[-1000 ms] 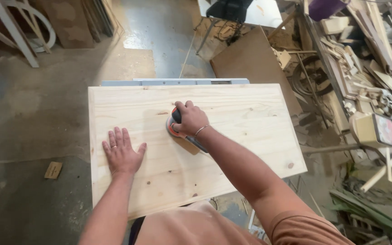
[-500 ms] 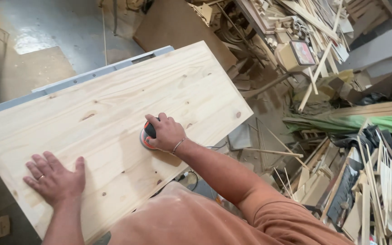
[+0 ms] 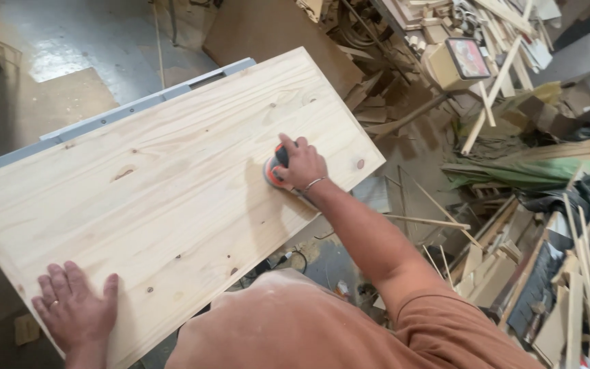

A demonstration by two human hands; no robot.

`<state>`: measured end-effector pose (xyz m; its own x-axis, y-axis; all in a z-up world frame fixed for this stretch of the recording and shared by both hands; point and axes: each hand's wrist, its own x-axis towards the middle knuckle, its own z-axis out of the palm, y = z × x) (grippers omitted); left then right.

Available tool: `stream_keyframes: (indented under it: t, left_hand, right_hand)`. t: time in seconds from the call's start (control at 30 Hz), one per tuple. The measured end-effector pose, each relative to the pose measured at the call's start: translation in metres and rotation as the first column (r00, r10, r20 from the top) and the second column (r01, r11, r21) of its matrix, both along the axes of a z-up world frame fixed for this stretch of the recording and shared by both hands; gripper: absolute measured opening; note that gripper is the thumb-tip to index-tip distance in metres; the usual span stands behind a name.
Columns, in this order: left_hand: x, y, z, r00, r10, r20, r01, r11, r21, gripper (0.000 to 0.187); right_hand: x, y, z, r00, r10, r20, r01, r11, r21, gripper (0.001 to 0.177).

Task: Sanding a wooden board, wiping it clean, and applying wood filler to small holes.

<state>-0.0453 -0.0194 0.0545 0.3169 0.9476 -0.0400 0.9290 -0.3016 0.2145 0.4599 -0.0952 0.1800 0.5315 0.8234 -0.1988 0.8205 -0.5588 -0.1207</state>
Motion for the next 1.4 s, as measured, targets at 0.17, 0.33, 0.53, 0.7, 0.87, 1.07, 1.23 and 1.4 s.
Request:
stream_keyframes:
  t: [0.17,0.33,0.53,0.7,0.87,1.07,1.23,1.4]
  left_hand:
    - [-0.017,-0.055,-0.005,0.993,0.103,0.063,-0.1,0.994,-0.045,0.1]
    - [-0.018,-0.103,-0.027,0.977,0.212,0.02,-0.212,0.963,0.164,0.094]
    - [0.011,-0.128,-0.037,0.903,0.417,0.1,-0.427,0.896,0.125,0.094]
    - [0.035,-0.128,-0.04,0.842,0.529,0.105,-0.539,0.833,0.127,0.091]
    - [0.072,-0.126,-0.024,0.788,0.615,0.013,-0.615,0.788,-0.034,0.095]
    - [0.102,-0.137,-0.036,0.863,0.495,-0.104,-0.501,0.865,-0.034,0.099]
    - [0.134,-0.142,-0.033,0.912,0.356,-0.204,-0.376,0.924,-0.066,0.097]
    - [0.153,-0.144,-0.043,0.943,0.289,-0.167,-0.306,0.948,-0.088,0.1]
  right_hand:
    - [0.073,0.001,-0.016,0.999,-0.03,0.036,0.029,0.999,0.043,0.085]
    - [0.117,0.013,0.001,0.999,-0.037,0.007,0.036,0.998,0.048,0.086]
    - [0.158,0.03,-0.004,1.0,-0.018,0.012,0.017,0.998,0.066,0.072]
    - [0.194,0.053,-0.033,0.991,0.082,0.107,-0.101,0.976,0.195,0.066]
    - [0.201,0.075,-0.039,0.988,0.118,0.097,-0.14,0.954,0.264,0.059]
    - [0.202,0.09,-0.047,0.986,0.157,0.046,-0.164,0.961,0.223,0.06]
    - [0.192,0.082,-0.039,0.989,0.148,-0.017,-0.142,0.973,0.181,0.064]
    - [0.184,0.059,-0.029,0.986,0.156,-0.057,-0.147,0.98,0.13,0.062]
